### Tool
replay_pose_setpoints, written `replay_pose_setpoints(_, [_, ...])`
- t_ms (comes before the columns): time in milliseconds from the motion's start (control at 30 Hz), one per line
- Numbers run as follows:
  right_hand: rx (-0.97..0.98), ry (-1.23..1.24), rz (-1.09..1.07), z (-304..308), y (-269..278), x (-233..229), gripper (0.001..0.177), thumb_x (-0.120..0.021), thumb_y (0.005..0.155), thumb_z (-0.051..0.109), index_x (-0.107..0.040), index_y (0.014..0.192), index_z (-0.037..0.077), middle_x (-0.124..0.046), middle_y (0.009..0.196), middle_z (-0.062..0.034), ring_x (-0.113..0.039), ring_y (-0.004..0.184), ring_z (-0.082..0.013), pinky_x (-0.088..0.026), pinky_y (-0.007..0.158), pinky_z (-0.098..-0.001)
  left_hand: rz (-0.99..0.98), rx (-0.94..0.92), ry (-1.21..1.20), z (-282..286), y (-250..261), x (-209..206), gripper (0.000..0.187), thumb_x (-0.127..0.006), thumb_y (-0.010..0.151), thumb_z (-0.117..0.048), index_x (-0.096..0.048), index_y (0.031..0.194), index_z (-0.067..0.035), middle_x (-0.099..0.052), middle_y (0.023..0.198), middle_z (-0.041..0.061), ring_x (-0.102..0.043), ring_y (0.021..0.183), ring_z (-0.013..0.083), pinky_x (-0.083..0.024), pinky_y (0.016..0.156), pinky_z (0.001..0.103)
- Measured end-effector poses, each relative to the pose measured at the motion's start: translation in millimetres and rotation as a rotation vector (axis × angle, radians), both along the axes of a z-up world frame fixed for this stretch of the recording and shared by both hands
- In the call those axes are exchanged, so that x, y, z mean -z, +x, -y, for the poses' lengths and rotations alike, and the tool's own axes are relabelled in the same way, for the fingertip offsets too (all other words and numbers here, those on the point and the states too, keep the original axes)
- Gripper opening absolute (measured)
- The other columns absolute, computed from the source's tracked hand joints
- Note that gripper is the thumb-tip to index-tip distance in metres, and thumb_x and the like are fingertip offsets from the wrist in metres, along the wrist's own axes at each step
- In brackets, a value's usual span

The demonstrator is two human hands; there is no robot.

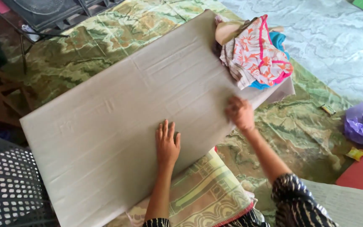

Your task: Folding various pieces of laundry on a flat surface and placing them into a laundry basket.

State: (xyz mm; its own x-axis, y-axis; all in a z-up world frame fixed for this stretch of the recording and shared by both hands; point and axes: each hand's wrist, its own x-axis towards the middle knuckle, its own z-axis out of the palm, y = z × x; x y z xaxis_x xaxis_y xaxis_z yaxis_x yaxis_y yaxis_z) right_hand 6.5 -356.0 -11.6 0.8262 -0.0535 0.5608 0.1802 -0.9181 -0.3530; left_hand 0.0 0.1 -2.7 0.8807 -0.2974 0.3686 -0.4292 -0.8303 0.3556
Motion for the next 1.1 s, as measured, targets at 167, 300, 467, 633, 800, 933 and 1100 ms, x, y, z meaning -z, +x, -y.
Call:
replay_pose_setpoints(167, [0.394,0.173,-0.168,113.3,27.4,59.7,0.034,-0.076,0.084,0.037,-0.075,0.118,0.035,-0.073,0.109,0.005,-0.072,0.1,-0.0275,-0.058,0.088,-0.0451,-0.024,0.002,-0.064,-0.3,2.2,-1.7,0.047,-0.062,0.096,-0.033,-0.061,0.137,-0.01,-0.054,0.148,0.018,-0.048,0.138,0.0415,-0.036,0.115,0.054])
replay_pose_setpoints(300, [0.807,0.498,-0.037,193.4,45.9,76.5,0.018,-0.074,0.091,0.037,-0.077,0.105,0.027,-0.076,0.09,-0.0042,-0.074,0.086,-0.0321,-0.058,0.077,-0.0515,-0.023,0.009,-0.079,-0.8,4.9,4.6,0.048,-0.062,0.096,-0.034,-0.061,0.139,-0.011,-0.053,0.149,0.017,-0.048,0.139,0.0406,-0.036,0.115,0.054])
replay_pose_setpoints(467, [0.719,1.334,0.162,324.5,85.5,154.9,0.064,-0.1,0.083,0.03,-0.053,0.127,0.02,-0.072,0.105,-0.0015,-0.08,0.076,-0.0179,-0.069,0.068,-0.0498,-0.006,0.032,-0.093,-4.3,2.4,-7.9,0.046,-0.064,0.096,-0.03,-0.062,0.136,-0.008,-0.055,0.146,0.021,-0.05,0.135,0.0447,-0.037,0.113,0.055])
replay_pose_setpoints(633, [0.658,1.566,-0.09,230.7,50.3,18.2,0.011,-0.081,0.076,0.021,-0.075,0.085,0.023,-0.074,0.074,0.0025,-0.067,0.059,-0.0069,-0.047,0.05,-0.021,0.098,0.03,-0.151,-0.6,7.3,15.0,0.045,-0.056,0.099,-0.033,-0.062,0.135,-0.007,-0.052,0.15,0.021,-0.047,0.135,0.0438,-0.033,0.115,0.055])
replay_pose_setpoints(800, [0.615,1.737,-0.26,292.0,66.9,73.8,0.026,-0.084,0.084,0.033,-0.06,0.074,0.032,-0.055,0.062,0.013,-0.056,0.059,0.0037,-0.043,0.052,-0.0157,0.029,0.008,-0.133,0.1,3.2,3.1,0.046,-0.055,0.1,-0.033,-0.061,0.138,-0.007,-0.049,0.153,0.018,-0.045,0.138,0.0407,-0.031,0.116,0.054])
replay_pose_setpoints(933, [0.59,1.779,-0.269,282.3,69.3,60.6,0.012,-0.077,0.087,0.034,-0.065,0.086,0.03,-0.065,0.074,0.0152,-0.059,0.065,0.0021,-0.038,0.054,-0.0174,0.052,0.012,-0.131,-0.2,3.9,6.3,0.046,-0.056,0.099,-0.034,-0.06,0.137,-0.008,-0.049,0.153,0.018,-0.045,0.138,0.0407,-0.032,0.116,0.052])
replay_pose_setpoints(1100, [0.645,0.838,-0.314,287.7,75.7,43.1,0.038,-0.091,0.069,0.05,-0.071,0.097,0.034,-0.06,0.088,0.0197,-0.049,0.078,0.0071,-0.043,0.063,-0.0166,0.047,0.021,-0.145,0.3,2.0,6.9,0.046,-0.058,0.098,-0.031,-0.061,0.136,-0.006,-0.05,0.152,0.02,-0.045,0.138,0.0419,-0.031,0.117,0.052])
